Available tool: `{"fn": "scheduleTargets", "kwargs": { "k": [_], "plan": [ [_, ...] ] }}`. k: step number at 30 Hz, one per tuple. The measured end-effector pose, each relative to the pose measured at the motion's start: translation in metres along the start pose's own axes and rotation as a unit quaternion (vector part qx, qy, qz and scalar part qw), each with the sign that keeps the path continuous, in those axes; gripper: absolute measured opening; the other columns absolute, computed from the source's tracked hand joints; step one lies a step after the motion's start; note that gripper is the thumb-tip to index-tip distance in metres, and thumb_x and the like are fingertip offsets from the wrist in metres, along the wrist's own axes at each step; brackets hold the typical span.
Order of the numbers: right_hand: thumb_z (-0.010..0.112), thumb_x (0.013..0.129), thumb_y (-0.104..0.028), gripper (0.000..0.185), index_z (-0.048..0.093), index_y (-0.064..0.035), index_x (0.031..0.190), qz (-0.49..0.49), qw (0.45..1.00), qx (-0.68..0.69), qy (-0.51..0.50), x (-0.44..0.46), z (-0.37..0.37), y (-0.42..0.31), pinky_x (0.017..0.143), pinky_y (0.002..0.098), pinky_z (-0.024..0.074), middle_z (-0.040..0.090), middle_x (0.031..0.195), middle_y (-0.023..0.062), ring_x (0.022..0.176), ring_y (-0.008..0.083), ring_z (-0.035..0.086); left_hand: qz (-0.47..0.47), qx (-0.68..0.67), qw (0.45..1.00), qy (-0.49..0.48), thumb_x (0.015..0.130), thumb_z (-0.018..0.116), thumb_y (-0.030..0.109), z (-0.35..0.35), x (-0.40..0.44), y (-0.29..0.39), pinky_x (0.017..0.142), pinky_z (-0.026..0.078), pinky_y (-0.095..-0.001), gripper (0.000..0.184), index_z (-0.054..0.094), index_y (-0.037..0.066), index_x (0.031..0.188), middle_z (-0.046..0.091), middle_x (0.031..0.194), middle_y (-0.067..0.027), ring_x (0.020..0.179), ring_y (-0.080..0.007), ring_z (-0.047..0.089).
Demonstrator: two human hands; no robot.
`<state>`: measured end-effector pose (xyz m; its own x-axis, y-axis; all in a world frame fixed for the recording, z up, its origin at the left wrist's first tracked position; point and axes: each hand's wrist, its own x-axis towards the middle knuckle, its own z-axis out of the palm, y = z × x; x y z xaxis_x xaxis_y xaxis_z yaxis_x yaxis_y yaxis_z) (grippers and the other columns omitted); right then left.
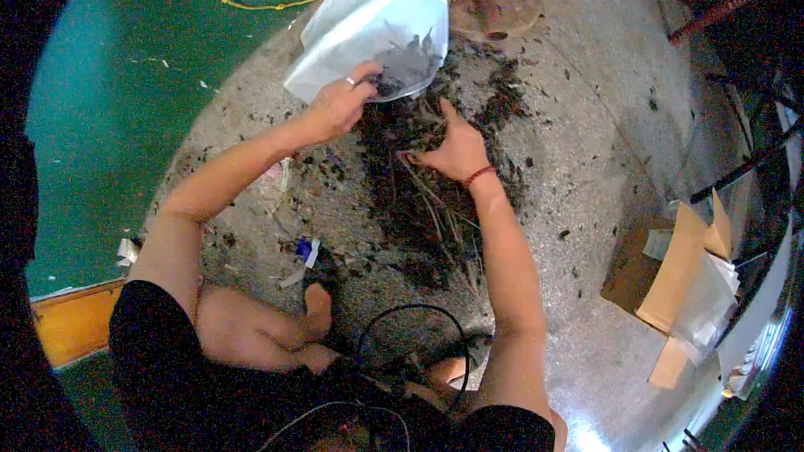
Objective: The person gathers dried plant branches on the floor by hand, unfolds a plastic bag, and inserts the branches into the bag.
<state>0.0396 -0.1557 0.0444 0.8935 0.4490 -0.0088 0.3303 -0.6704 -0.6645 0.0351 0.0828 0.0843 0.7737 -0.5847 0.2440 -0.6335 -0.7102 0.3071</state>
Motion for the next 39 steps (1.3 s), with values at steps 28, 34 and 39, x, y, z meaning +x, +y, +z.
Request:
{"fn": "scheduleTargets", "kwargs": {
  "k": [28, 34, 39],
  "plan": [
    [0.081, 0.054, -0.015, 0.067, 0.046, 0.0008, 0.109, 0.052, 0.922, 0.366, -0.115, -0.005, -0.014, 0.029, 0.086, 0.0317, 0.0402, 0.058, 0.099, 0.0063, 0.092, 0.0154, 0.054, -0.447, -0.334, 0.755, 0.344, 0.074, 0.063, 0.032, 0.045, 0.037, -0.073, 0.067, 0.046, -0.038, 0.034, 0.063, 0.0, 0.087, 0.063, 0.076, -0.0161, 0.07, -0.0288, 0.06],
    [0.081, 0.054, -0.01, 0.066, 0.045, 0.0008, 0.109, 0.071, 0.927, 0.357, -0.086, -0.008, -0.031, 0.018, 0.086, 0.0305, 0.0416, 0.058, 0.099, 0.0053, 0.09, 0.0149, 0.054, -0.424, -0.166, 0.881, 0.133, 0.082, 0.046, 0.044, 0.062, 0.01, -0.117, 0.078, 0.043, -0.041, 0.047, 0.056, 0.004, 0.105, 0.058, 0.097, -0.0238, 0.094, -0.0386, 0.054],
    [0.08, 0.054, -0.007, 0.065, 0.045, 0.0011, 0.108, 0.088, 0.928, 0.351, -0.09, -0.005, -0.027, 0.026, 0.082, 0.0303, 0.0446, 0.057, 0.101, 0.0059, 0.089, 0.0151, 0.054, -0.363, -0.235, 0.892, 0.131, 0.088, 0.04, 0.035, 0.057, -0.015, -0.089, 0.088, 0.038, -0.0374, 0.043, 0.048, 0.001, 0.114, 0.052, 0.113, -0.0199, 0.105, -0.0318, 0.05]
  ]
}}
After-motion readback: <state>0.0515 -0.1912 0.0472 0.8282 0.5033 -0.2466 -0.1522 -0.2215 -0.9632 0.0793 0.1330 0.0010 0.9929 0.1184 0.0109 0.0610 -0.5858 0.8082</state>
